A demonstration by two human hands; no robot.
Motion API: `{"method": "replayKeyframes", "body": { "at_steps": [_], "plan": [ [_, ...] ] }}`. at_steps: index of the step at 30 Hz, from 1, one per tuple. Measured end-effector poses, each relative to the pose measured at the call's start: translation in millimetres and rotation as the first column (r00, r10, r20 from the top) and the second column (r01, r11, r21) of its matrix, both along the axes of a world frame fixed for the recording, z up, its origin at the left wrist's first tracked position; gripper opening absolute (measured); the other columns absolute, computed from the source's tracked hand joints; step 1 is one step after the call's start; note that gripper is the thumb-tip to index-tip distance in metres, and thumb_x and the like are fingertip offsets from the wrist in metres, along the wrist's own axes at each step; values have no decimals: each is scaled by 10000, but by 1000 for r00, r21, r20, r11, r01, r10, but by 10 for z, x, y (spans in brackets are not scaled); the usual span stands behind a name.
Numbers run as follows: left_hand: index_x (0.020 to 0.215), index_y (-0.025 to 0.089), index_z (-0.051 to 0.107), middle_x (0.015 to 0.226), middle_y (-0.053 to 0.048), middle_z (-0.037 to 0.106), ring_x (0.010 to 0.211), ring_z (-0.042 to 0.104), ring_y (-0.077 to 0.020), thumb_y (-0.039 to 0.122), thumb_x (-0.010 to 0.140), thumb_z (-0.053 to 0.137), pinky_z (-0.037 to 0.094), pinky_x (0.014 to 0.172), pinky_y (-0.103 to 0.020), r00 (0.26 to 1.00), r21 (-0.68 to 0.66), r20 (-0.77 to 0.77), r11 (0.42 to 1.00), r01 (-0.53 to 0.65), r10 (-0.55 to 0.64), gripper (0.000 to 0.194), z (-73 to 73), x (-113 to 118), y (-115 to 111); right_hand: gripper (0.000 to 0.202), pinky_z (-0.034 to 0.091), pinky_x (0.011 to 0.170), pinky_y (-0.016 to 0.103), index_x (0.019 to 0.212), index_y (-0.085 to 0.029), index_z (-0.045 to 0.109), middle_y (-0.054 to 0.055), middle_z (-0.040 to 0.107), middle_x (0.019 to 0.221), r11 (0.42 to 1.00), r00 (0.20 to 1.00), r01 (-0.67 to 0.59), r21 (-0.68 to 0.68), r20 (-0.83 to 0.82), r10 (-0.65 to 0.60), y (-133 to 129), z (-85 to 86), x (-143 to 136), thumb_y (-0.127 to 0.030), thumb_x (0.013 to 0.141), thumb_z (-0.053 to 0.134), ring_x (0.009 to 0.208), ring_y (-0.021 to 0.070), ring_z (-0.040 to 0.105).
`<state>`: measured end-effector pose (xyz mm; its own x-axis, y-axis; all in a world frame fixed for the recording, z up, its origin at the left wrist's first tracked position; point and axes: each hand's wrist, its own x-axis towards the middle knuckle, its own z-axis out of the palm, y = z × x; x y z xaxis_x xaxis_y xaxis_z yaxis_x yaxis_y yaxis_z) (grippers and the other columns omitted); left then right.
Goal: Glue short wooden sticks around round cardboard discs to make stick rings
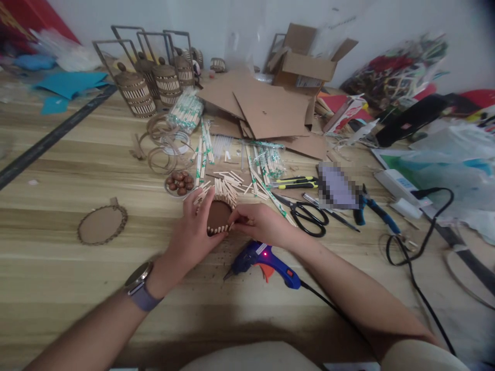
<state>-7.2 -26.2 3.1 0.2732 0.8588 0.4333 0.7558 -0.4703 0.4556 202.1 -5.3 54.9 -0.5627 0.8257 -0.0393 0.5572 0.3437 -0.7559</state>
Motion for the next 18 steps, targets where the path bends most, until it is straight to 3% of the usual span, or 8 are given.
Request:
{"method": "replayKeyframes", "body": {
  "at_steps": [9,18],
  "plan": [
    [1570,304,161,1458,-185,357,1390,420,-407,272,701,879,497,1056,-618,1000,4,-8,1000,3,-3,1128,13,3,-3,154,478,724,251,907,-195,686,26,734,878,995,997,-71,68,38,69,-14,-44,-23,-59,883,618,807,167,674],
    [1579,330,128,1475,-176,341,1398,404,-405,350,750,854,491,1061,-616,999,2,-18,999,32,-32,1102,2,-14,14,180,505,744,266,920,-228,645,34,743,924,990,990,-96,106,116,84,-20,-68,-45,-81,885,547,858,196,692]
  ]
}}
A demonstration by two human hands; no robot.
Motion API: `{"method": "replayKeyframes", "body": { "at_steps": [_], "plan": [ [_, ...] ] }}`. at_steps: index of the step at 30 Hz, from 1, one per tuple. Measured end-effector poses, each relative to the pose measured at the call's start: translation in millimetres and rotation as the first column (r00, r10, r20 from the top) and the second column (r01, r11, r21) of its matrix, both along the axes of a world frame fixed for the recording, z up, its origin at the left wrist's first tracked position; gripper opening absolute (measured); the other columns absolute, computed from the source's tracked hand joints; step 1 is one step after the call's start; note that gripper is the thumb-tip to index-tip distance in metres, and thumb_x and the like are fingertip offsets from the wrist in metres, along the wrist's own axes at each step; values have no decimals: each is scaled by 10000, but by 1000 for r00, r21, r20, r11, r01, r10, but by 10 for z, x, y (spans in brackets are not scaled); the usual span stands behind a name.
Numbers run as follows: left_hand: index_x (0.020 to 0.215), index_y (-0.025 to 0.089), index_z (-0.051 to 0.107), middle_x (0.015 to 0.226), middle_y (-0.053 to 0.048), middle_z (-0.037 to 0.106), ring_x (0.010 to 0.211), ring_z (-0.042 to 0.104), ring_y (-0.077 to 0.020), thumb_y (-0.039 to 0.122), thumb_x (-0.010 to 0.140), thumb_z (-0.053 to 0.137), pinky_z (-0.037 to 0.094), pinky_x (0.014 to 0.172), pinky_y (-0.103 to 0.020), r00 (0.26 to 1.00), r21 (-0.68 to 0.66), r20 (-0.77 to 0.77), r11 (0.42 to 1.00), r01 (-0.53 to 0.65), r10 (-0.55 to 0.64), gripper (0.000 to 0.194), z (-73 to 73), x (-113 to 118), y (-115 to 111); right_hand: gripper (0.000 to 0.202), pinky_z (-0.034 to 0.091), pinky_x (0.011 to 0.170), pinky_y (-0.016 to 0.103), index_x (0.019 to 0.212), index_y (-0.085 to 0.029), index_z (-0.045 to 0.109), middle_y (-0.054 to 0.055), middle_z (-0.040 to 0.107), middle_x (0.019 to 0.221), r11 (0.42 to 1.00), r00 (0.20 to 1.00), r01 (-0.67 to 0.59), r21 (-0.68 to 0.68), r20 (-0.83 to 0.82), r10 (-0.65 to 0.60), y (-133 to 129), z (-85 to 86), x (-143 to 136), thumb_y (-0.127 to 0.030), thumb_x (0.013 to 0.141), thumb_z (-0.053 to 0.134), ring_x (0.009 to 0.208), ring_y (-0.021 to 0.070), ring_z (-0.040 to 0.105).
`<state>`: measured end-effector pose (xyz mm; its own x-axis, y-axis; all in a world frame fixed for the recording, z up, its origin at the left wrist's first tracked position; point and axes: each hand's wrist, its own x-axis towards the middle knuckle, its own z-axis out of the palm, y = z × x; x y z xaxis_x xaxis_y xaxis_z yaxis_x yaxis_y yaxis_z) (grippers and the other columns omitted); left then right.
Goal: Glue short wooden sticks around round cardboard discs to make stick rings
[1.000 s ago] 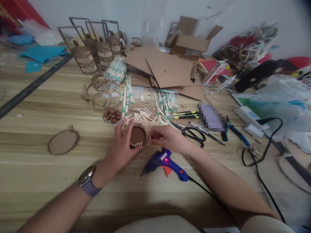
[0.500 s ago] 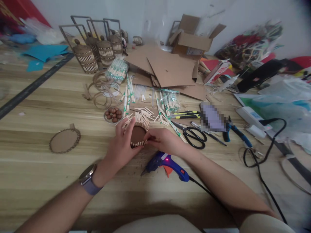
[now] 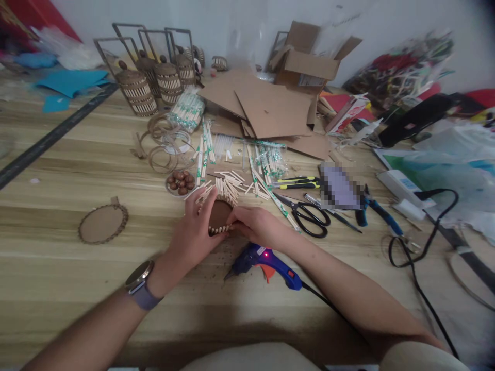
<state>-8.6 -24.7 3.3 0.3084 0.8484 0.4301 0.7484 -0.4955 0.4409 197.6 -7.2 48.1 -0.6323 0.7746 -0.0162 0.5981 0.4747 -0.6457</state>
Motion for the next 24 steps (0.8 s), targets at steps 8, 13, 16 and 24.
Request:
{"method": "replayKeyframes", "body": {
  "at_steps": [8,13,16,24],
  "plan": [
    [1586,326,129,1471,-185,359,1383,424,-408,313,619,951,468,1082,-626,999,4,12,999,32,-32,1269,-16,-10,5,175,501,725,249,940,-221,664,34,736,908,1000,1000,21,13,21,-22,-14,15,-1,-84,884,571,839,188,694],
    [1586,327,122,1475,-187,352,1380,434,-399,289,716,884,499,1050,-609,1000,-6,14,1000,15,-15,1158,-22,-5,4,162,509,772,270,982,-213,676,50,734,955,1000,1000,-10,23,5,10,-36,40,-3,-111,929,563,886,193,688],
    [1584,326,126,1480,-185,340,1397,415,-393,292,749,855,475,1074,-612,1000,-18,21,1000,24,-24,1110,-17,-13,7,278,510,789,283,1207,-202,639,68,723,1032,997,1000,-25,71,-9,26,-50,86,39,-142,941,583,917,199,679],
    [1573,311,178,1504,-170,341,1427,372,-383,244,724,858,377,1152,-637,997,-20,54,998,59,-58,1090,4,-38,5,228,358,573,262,780,-194,588,28,636,745,990,945,126,68,294,-140,-411,507,428,-305,979,592,608,155,556]
  ]
}}
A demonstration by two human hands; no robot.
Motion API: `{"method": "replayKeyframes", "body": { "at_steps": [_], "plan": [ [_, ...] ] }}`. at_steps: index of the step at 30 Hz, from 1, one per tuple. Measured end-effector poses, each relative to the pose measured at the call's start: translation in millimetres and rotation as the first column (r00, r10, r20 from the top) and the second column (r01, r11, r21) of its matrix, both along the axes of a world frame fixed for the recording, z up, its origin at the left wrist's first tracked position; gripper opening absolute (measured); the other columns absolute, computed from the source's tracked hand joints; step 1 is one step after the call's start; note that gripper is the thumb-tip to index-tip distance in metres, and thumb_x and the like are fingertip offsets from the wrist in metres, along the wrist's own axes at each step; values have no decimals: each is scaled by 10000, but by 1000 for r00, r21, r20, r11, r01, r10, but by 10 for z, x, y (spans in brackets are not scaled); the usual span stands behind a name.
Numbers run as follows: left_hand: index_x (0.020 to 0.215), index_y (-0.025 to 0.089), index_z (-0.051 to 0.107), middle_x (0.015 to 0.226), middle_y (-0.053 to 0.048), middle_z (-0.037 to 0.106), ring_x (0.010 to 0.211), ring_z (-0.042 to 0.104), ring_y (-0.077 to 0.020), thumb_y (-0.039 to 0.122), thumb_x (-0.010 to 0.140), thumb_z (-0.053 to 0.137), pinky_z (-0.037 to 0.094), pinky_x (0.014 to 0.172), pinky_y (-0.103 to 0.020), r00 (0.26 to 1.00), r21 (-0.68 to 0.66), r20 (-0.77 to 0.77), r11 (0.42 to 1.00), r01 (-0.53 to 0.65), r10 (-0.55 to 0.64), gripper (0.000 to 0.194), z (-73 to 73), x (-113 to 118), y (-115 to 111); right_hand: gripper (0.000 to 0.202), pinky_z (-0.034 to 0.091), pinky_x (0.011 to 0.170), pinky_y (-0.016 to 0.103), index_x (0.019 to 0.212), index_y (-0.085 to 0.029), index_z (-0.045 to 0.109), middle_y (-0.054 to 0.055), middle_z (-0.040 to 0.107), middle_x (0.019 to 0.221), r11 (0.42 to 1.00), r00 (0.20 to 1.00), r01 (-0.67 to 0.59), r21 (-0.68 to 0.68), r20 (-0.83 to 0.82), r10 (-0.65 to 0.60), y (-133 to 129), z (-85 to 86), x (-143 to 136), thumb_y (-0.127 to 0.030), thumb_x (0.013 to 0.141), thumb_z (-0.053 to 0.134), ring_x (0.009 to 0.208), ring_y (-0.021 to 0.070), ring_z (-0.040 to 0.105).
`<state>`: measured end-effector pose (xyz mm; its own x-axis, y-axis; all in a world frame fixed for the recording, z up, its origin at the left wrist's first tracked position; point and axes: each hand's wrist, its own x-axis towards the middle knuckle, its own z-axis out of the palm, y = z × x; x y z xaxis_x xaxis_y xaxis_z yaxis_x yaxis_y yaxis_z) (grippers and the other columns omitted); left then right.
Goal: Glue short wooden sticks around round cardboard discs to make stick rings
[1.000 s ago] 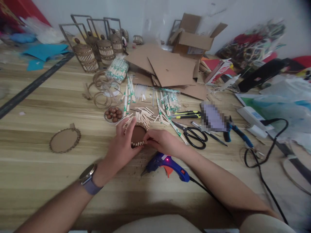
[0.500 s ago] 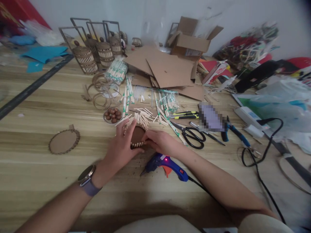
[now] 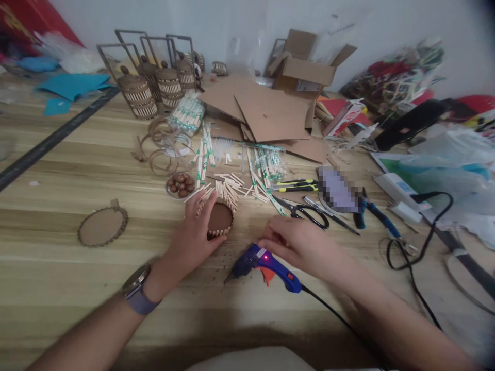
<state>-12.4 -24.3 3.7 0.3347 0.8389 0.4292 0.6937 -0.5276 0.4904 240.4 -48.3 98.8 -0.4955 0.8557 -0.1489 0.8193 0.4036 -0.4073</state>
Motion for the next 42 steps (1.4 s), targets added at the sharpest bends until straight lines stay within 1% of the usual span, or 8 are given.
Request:
{"method": "replayKeyframes", "body": {
  "at_steps": [5,8,12,16,20,22,33,42],
  "plan": [
    [1569,314,197,1515,-178,330,1425,382,-404,282,635,939,413,1137,-625,998,-8,-4,998,-58,58,1193,23,60,-53,203,346,598,270,867,-202,583,44,666,830,958,982,118,-262,172,-74,-339,-79,130,-306,845,756,715,204,609],
    [1568,299,199,1513,-187,318,1426,393,-410,256,639,934,454,1116,-597,994,18,-14,994,-108,108,1186,38,127,-83,190,376,642,271,906,-206,559,46,653,903,945,986,160,-286,90,-140,-426,-257,147,-192,793,711,761,197,599],
    [1571,288,170,1502,-194,322,1424,399,-402,177,701,867,455,1117,-593,992,75,-35,990,-120,123,1120,32,168,-89,180,347,581,254,795,-226,471,-33,512,724,920,953,204,-335,-145,-264,-409,-378,257,-152,699,603,624,136,465],
    [1578,288,148,1501,-195,312,1421,392,-409,189,710,855,446,1117,-612,994,73,-19,992,-105,107,1124,10,143,-73,191,392,565,255,842,-222,554,-30,522,729,835,790,225,-502,-408,-458,-386,-413,428,-279,693,659,628,135,471],
    [1577,275,170,1501,-195,320,1422,379,-415,190,696,864,434,1122,-625,995,56,-6,993,-99,100,1125,1,114,-61,323,466,607,301,859,-206,670,36,658,793,733,575,288,-617,-501,-647,-377,-492,409,-466,693,766,687,182,576],
    [1582,274,159,1502,-194,325,1431,363,-412,191,692,870,428,1129,-625,996,60,-6,994,-89,89,1142,-1,106,-57,341,490,640,318,826,-203,677,51,680,797,731,530,312,-607,-528,-664,-342,-529,313,-507,701,766,710,194,604],
    [1588,298,115,1498,-194,312,1424,378,-407,169,668,891,427,1131,-622,996,68,-24,994,-84,86,1211,18,93,-57,168,493,679,344,774,-219,623,53,662,770,956,820,263,-131,-491,-293,-225,-659,55,-384,806,639,730,222,625],
    [1587,310,100,1504,-186,306,1423,380,-400,180,696,867,438,1124,-617,996,61,-34,995,-80,83,1183,13,84,-57,102,461,749,360,791,-228,626,41,684,770,981,881,191,26,-446,-160,-228,-716,20,-304,858,615,765,232,642]
  ]
}}
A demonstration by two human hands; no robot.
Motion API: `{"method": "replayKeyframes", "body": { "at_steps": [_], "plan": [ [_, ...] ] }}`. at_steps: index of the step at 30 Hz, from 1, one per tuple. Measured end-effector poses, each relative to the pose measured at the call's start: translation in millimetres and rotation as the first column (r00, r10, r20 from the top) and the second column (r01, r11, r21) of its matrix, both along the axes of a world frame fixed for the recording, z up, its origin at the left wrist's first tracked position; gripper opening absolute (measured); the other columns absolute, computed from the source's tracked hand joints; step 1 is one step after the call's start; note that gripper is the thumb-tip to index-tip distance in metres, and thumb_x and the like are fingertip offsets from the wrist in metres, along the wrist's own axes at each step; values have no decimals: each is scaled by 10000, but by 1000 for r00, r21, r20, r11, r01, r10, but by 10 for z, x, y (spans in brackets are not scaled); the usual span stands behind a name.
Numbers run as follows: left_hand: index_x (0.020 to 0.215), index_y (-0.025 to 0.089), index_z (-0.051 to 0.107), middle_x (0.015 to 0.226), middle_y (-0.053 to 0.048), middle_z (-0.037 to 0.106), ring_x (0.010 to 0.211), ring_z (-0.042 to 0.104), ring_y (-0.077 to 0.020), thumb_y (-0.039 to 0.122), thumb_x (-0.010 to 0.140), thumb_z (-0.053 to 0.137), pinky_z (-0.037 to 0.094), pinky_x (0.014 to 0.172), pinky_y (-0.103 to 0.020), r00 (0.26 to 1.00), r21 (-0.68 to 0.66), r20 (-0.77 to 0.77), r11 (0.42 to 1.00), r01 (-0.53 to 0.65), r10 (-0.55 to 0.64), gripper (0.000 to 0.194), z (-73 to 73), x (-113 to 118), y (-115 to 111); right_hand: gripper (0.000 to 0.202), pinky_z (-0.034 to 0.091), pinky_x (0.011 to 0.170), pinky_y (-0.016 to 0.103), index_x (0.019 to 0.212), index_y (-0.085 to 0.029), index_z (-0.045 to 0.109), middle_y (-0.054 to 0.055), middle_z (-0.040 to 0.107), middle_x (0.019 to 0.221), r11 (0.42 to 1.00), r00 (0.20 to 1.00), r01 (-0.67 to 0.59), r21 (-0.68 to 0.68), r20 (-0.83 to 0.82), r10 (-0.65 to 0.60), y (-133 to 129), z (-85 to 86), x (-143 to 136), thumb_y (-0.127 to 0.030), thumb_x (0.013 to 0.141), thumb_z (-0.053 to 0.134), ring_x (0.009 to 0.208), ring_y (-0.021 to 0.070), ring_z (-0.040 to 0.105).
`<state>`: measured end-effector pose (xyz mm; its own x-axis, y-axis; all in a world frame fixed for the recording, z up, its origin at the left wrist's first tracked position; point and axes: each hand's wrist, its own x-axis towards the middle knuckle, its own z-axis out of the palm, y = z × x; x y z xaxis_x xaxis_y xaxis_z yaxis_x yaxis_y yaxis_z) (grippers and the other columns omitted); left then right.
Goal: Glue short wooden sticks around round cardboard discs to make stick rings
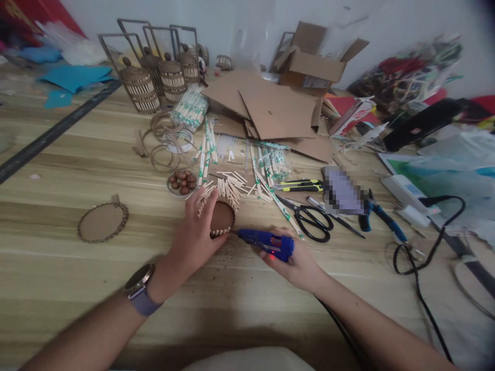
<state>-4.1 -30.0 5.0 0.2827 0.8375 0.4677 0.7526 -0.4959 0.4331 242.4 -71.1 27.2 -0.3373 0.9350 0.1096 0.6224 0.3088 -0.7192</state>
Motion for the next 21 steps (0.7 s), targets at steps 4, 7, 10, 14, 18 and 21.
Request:
{"method": "replayKeyframes", "body": {
  "at_steps": [4,7,10,14,18,21],
  "plan": [
    [1582,313,106,1497,-181,313,1419,382,-392,183,698,866,434,1127,-622,1000,1,1,1000,-5,5,1173,10,5,-2,135,458,748,365,779,-226,614,49,679,778,999,1000,3,-34,31,-2,9,26,-3,-331,864,616,762,238,630],
    [1580,310,120,1496,-181,317,1420,379,-396,183,703,862,429,1128,-628,1000,-6,4,1000,-4,4,1156,13,8,-2,136,456,767,374,796,-228,636,55,691,793,998,999,0,-69,39,3,18,57,-17,-341,865,603,781,244,633],
    [1578,311,132,1495,-179,320,1421,375,-406,195,703,865,422,1129,-638,1000,-9,13,1000,-6,6,1148,10,8,-1,129,450,770,371,797,-235,641,55,703,792,996,999,12,-85,50,-7,22,71,-27,-338,860,598,795,244,630],
    [1578,310,128,1490,-180,322,1425,373,-403,184,708,860,411,1136,-636,1000,-7,11,1000,-6,7,1143,11,10,-1,123,443,759,361,783,-234,634,51,704,789,997,999,8,-78,43,-4,22,62,-28,-330,853,605,783,235,625],
    [1576,293,127,1489,-192,325,1416,380,-404,185,709,860,396,1139,-645,1000,-3,-2,1000,-5,5,1141,18,11,-1,121,431,747,358,775,-230,622,42,686,777,998,999,13,-65,31,-11,20,46,-24,-322,853,608,767,229,629],
    [1577,298,122,1498,-193,321,1412,388,-407,183,710,855,410,1128,-642,1000,-7,-5,1000,-6,6,1141,16,9,-3,124,435,760,359,775,-229,623,39,687,782,998,1000,11,-63,30,-9,21,39,-21,-324,853,616,774,228,635]
  ]
}}
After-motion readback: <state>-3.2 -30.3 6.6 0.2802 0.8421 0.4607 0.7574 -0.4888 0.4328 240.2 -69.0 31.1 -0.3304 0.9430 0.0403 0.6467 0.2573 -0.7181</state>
